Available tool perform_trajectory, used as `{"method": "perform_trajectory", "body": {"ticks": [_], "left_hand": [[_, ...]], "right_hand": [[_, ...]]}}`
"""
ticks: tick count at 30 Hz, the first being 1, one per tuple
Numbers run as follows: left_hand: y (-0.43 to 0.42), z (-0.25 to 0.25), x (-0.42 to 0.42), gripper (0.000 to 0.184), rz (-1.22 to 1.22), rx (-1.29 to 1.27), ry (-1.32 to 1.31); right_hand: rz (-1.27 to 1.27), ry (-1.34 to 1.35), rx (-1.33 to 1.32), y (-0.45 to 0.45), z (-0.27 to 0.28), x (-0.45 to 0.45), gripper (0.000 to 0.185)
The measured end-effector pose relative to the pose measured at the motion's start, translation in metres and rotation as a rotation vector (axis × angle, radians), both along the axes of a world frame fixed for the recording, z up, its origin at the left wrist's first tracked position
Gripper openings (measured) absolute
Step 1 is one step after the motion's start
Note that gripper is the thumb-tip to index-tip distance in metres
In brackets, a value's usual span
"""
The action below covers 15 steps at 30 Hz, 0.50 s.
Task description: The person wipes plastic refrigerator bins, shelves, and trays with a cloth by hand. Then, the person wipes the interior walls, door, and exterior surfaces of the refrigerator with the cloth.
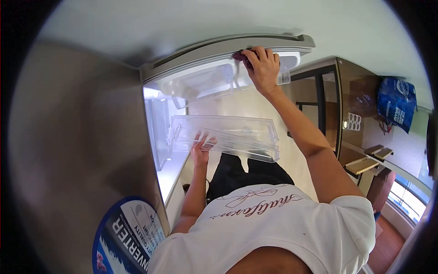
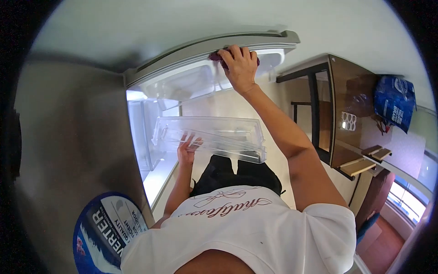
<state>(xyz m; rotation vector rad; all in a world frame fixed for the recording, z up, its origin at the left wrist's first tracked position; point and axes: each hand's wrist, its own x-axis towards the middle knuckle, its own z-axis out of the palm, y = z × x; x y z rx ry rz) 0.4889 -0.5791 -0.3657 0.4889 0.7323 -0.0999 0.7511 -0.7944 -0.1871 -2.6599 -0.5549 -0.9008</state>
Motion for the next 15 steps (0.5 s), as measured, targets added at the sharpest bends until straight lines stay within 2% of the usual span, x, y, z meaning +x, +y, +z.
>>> {"method": "perform_trajectory", "body": {"ticks": [2,15], "left_hand": [[0.001,0.002,0.001,0.059,-0.021,0.028,0.015],[0.003,0.003,-0.009,0.061,0.112,-0.011,0.016]], "right_hand": [[0.056,0.031,-0.038,0.025,0.005,-0.004,0.031],[0.276,0.056,-0.132,0.185,0.015,-0.021,0.017]]}}
